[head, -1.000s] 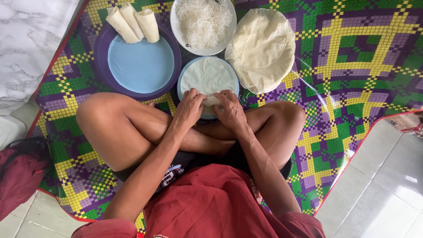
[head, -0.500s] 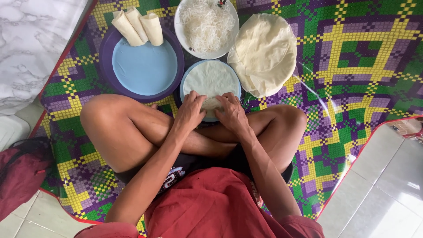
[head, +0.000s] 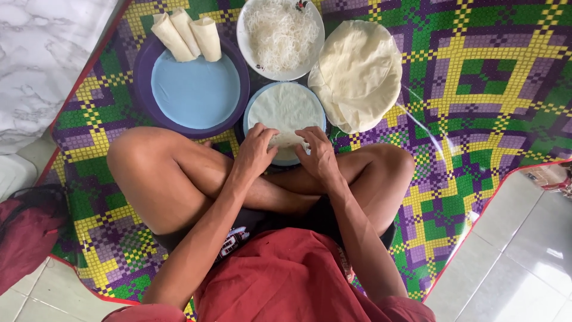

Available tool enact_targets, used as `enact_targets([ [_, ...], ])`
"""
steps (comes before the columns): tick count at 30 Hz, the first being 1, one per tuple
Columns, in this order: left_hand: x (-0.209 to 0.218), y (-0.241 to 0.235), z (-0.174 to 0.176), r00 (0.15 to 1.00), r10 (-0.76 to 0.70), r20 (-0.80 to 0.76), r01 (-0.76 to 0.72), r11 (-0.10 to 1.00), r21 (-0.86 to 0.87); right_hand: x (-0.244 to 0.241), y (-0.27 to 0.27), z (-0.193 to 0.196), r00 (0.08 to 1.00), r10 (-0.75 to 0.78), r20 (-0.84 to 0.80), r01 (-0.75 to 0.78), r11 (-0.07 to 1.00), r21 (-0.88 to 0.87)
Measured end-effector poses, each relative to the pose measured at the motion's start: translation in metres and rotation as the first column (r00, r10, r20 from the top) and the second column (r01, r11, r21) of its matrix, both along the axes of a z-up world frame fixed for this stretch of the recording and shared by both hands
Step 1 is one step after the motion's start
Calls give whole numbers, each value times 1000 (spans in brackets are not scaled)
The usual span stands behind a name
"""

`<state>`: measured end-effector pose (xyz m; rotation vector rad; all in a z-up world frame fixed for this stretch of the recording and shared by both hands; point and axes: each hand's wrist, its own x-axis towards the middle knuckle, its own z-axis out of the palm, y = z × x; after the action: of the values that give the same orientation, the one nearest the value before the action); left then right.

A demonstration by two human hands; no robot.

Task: The person sits on a mat and uses their hands to place shredded white filling onto a thin, round wrapper. They then roll the wrapper into a cylindrical shape and place the finished roll onto a nearby plate.

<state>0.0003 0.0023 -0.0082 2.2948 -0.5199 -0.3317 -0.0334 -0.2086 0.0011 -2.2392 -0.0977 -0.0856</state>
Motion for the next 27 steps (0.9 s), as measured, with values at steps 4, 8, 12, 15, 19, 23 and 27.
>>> enact_targets([
  [4,1,-1,5,999,-13,52,15,999,-28,0,7,16,990,-82,115,83,997,-1],
  [8,3,0,9,993,3,117,11,993,-120,-2,4,9,978,-178,110,167,981,98],
  [12,3,-1,4,989,28,142,-8,990,-139,2,3,12,977,-182,115,166,977,137],
  [15,3,-4,5,981,49,187,-21,989,-146,3,7,14,979,-167,116,152,980,128],
  [19,3,-5,16,981,55,186,-23,985,-169,5,9,19,977,-173,125,145,968,205],
  [23,2,-7,19,982,59,179,-31,987,-156,5,7,21,985,-128,114,109,982,155],
  [27,2,-9,26,983,65,170,-38,986,-161,0,4,15,990,-115,80,93,966,243],
])
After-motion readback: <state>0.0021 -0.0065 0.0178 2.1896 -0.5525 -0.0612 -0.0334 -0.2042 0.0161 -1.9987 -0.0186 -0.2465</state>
